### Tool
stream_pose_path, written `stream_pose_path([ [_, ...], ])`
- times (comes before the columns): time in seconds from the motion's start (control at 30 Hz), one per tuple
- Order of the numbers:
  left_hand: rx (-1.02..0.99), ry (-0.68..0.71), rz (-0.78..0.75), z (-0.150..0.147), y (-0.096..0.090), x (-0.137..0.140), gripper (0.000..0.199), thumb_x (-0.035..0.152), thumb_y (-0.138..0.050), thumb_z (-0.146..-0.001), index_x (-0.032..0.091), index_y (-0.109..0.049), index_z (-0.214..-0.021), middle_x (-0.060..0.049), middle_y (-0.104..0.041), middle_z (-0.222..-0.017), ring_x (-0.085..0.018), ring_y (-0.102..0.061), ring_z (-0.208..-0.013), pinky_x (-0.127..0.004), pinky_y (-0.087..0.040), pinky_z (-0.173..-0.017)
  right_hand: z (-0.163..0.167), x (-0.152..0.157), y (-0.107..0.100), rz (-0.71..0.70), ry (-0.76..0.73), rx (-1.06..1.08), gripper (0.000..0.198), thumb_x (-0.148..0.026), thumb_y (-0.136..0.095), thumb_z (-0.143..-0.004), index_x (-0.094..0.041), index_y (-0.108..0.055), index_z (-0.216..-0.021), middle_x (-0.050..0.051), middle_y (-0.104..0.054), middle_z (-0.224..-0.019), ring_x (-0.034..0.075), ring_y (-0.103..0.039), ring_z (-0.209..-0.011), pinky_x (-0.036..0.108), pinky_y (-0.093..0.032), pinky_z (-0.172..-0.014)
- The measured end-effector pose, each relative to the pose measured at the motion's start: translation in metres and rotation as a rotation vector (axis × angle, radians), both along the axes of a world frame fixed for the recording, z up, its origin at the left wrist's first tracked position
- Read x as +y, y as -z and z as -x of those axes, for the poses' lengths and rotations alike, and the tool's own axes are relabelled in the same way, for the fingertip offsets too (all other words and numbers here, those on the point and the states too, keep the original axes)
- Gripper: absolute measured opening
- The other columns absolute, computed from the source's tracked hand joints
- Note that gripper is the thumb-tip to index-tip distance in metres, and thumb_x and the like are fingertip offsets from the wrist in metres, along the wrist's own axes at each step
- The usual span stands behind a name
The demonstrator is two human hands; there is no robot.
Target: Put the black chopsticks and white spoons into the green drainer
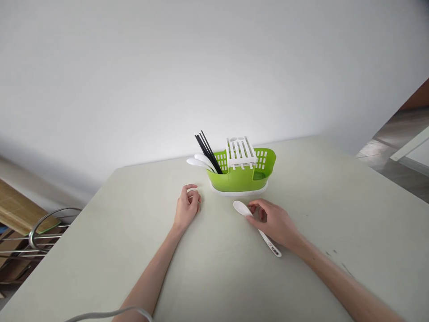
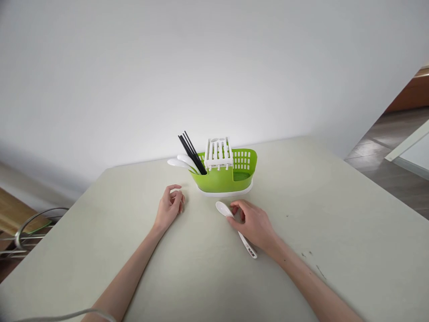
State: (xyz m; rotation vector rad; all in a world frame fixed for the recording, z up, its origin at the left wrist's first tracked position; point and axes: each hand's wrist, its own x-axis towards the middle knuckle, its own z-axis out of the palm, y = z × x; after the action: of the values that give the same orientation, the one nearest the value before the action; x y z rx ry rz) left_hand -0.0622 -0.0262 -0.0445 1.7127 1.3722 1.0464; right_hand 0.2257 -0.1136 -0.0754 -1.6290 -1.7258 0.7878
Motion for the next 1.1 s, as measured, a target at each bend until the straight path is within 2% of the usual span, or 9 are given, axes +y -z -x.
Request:
stream_pose_path([
  [0.07, 0.024, 0.037, -0.007, -0.001, -0.002, -0.002, 0.02, 0.039, -0.048, -0.101, 0.023, -0.052, -0.112, 0.007, -0.058, -0.073, -0.008, -0.051, -0.048, -0.022, -0.041, -0.051, 0.0, -0.001, -0.002, -0.009, -0.013, -0.014, 0.021, -0.044, -0.065, -0.091, -0.029, -0.066, -0.105, -0.001, -0.075, -0.098, 0.019, -0.063, -0.074, 0.035, -0.049, -0.072],
  [0.27, 0.185, 0.225, -0.038, -0.01, -0.001, -0.017, 0.024, 0.041, -0.046, -0.104, 0.022, -0.059, -0.112, 0.006, -0.056, -0.067, -0.01, -0.048, -0.051, -0.023, -0.041, -0.055, 0.002, -0.004, -0.007, -0.019, -0.056, -0.014, 0.021, -0.042, -0.063, -0.092, -0.028, -0.067, -0.106, -0.001, -0.074, -0.095, 0.017, -0.062, -0.074, 0.033, -0.048, -0.071],
  [0.37, 0.301, 0.34, -0.085, -0.02, 0.001, -0.028, 0.028, 0.043, -0.055, -0.1, 0.023, -0.06, -0.119, 0.006, -0.06, -0.071, -0.01, -0.051, -0.055, -0.023, -0.042, -0.058, 0.004, -0.005, -0.008, -0.043, -0.114, 0.005, 0.02, -0.042, -0.063, -0.092, -0.028, -0.069, -0.105, -0.002, -0.073, -0.088, 0.016, -0.06, -0.07, 0.031, -0.047, -0.069],
  [0.5, 0.444, 0.485, -0.154, -0.033, 0.0, -0.041, 0.042, 0.05, -0.069, -0.093, 0.024, -0.064, -0.126, 0.004, -0.068, -0.078, -0.011, -0.057, -0.06, -0.024, -0.043, -0.062, 0.006, -0.008, -0.009, -0.03, -0.209, 0.083, 0.018, -0.04, -0.064, -0.093, -0.029, -0.071, -0.105, -0.004, -0.07, -0.081, 0.016, -0.059, -0.07, 0.029, -0.047, -0.068],
  [0.63, 0.47, 0.554, -0.235, -0.037, -0.001, -0.043, 0.028, 0.046, -0.059, -0.102, 0.026, -0.076, -0.112, -0.002, -0.076, -0.09, -0.015, -0.065, -0.074, -0.025, -0.044, -0.067, 0.006, -0.009, -0.009, 0.02, -0.234, 0.167, 0.02, -0.044, -0.067, -0.093, -0.029, -0.073, -0.105, -0.003, -0.069, -0.079, 0.016, -0.057, -0.069, 0.028, -0.047, -0.066],
  [0.73, 0.385, 0.555, -0.199, -0.035, 0.0, -0.038, 0.03, 0.043, -0.054, -0.105, 0.026, -0.078, -0.11, -0.004, -0.078, -0.098, -0.016, -0.066, -0.078, -0.025, -0.045, -0.069, 0.005, -0.009, -0.011, 0.059, -0.251, 0.267, 0.024, -0.048, -0.069, -0.092, -0.028, -0.074, -0.106, -0.003, -0.069, -0.078, 0.016, -0.058, -0.07, 0.029, -0.047, -0.065],
  [0.93, 0.186, 0.432, 0.002, -0.032, 0.003, -0.031, 0.039, 0.05, -0.057, -0.1, 0.019, -0.08, -0.107, -0.002, -0.068, -0.07, -0.014, -0.05, -0.06, -0.026, -0.042, -0.058, 0.0, -0.003, -0.014, 0.201, -0.278, 0.472, 0.036, -0.049, -0.07, -0.093, -0.025, -0.067, -0.119, -0.001, -0.071, -0.08, 0.017, -0.06, -0.07, 0.03, -0.047, -0.066],
  [1.1, 0.084, 0.341, 0.06, -0.034, 0.001, -0.033, 0.043, 0.053, -0.06, -0.097, 0.017, -0.078, -0.111, -0.001, -0.065, -0.067, -0.011, -0.046, -0.053, -0.025, -0.04, -0.053, -0.012, 0.002, -0.014, 0.347, -0.366, 0.636, 0.051, -0.045, -0.076, -0.088, -0.024, -0.061, -0.132, 0.002, -0.072, -0.088, 0.015, -0.056, -0.067, 0.028, -0.042, -0.058],
])
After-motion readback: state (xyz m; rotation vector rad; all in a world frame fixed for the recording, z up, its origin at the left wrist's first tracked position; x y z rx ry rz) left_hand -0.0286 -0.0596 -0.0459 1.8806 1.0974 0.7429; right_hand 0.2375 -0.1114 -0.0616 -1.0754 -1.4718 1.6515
